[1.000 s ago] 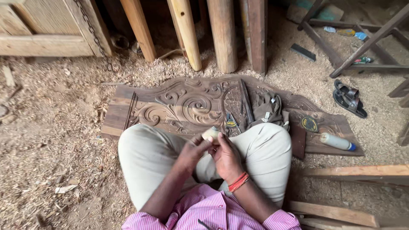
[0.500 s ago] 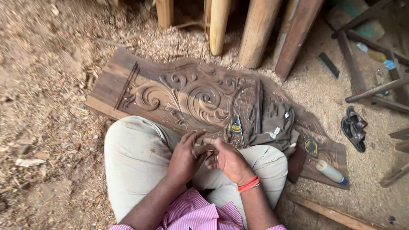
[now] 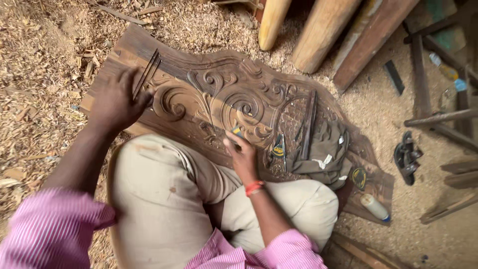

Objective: The person sits on the floor and carves a decorative floral pattern into a wooden panel using a chisel and a mallet. They repeatedly strike the chisel to shape the wood and occasionally wipe away sawdust with their hand.

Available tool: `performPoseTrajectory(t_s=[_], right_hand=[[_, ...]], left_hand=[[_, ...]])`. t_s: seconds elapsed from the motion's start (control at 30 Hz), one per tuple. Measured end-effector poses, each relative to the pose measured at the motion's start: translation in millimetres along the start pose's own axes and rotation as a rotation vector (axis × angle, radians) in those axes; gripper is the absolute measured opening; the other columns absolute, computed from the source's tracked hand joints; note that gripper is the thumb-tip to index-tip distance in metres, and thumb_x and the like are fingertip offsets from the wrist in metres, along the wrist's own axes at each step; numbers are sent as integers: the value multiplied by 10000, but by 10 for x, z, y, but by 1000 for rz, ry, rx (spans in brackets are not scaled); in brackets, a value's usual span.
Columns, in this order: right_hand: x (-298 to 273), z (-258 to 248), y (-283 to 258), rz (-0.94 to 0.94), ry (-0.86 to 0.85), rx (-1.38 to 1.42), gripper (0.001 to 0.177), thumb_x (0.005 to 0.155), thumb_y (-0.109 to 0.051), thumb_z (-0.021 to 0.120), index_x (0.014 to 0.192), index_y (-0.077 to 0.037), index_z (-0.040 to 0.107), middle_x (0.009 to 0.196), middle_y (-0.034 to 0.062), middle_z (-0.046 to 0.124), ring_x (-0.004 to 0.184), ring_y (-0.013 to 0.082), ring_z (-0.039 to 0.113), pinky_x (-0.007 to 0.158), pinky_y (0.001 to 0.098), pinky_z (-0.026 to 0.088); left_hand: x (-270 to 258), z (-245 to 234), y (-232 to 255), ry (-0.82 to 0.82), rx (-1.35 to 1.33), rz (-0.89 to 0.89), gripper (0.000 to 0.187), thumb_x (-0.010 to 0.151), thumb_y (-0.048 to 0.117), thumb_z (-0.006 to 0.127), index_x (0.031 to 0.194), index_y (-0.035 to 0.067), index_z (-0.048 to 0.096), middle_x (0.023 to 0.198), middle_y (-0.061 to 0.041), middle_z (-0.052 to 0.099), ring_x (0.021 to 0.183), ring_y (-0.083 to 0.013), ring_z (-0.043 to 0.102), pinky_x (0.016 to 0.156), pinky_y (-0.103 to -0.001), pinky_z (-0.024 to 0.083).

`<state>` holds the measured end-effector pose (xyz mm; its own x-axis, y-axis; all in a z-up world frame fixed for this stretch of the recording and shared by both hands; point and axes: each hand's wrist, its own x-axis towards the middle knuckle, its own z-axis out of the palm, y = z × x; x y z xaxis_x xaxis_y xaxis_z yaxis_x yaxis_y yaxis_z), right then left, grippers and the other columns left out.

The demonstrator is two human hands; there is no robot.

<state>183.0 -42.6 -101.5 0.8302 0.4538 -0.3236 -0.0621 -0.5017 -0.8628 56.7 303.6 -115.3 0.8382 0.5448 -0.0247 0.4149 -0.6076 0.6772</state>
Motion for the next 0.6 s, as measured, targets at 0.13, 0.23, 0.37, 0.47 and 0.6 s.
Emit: performPoseTrajectory(t_s=[0.13,0.23,0.37,0.47,0.6], right_hand=[[578,341,33,-337,138,-180,445,930,-200,719,1310,-24,568,1022,77,714,921,171,683,811,309,548],[831,515,41,-532,261,-473,208,986,-185,704,1049,11,737,1027,138,677,947,287,673,830,385,539],[950,871,-129,-634,225,-758,203,947,-85,612,1088,34,697,1076,197,650,976,389,641,841,467,520],[798,916,-112,-525,205,-965,113,899,-38,587,943,4,683,1020,197,652,980,399,653,835,497,515],[852,829,-38,-570,180,-925,78,914,-46,603,894,8,655,1004,223,633,932,435,629,797,520,496]], left_hand=[[1,337,-256,204,434,260,647,1066,551,460,1546,122,531,1647,-171,438,1541,-355,347,1258,-537,219],[-157,359,-284,129,301,184,562,1055,504,460,1506,186,565,1660,-129,421,1560,-328,306,1301,-519,155],[-129,260,-275,160,314,182,496,1063,430,513,1485,189,614,1662,-107,456,1568,-301,349,1318,-510,200],[-140,245,-288,196,287,203,478,1053,395,554,1470,179,643,1650,-101,482,1566,-297,371,1320,-513,223],[-150,284,-343,223,284,214,489,1042,396,572,1463,162,655,1653,-110,492,1569,-298,380,1312,-511,233]])
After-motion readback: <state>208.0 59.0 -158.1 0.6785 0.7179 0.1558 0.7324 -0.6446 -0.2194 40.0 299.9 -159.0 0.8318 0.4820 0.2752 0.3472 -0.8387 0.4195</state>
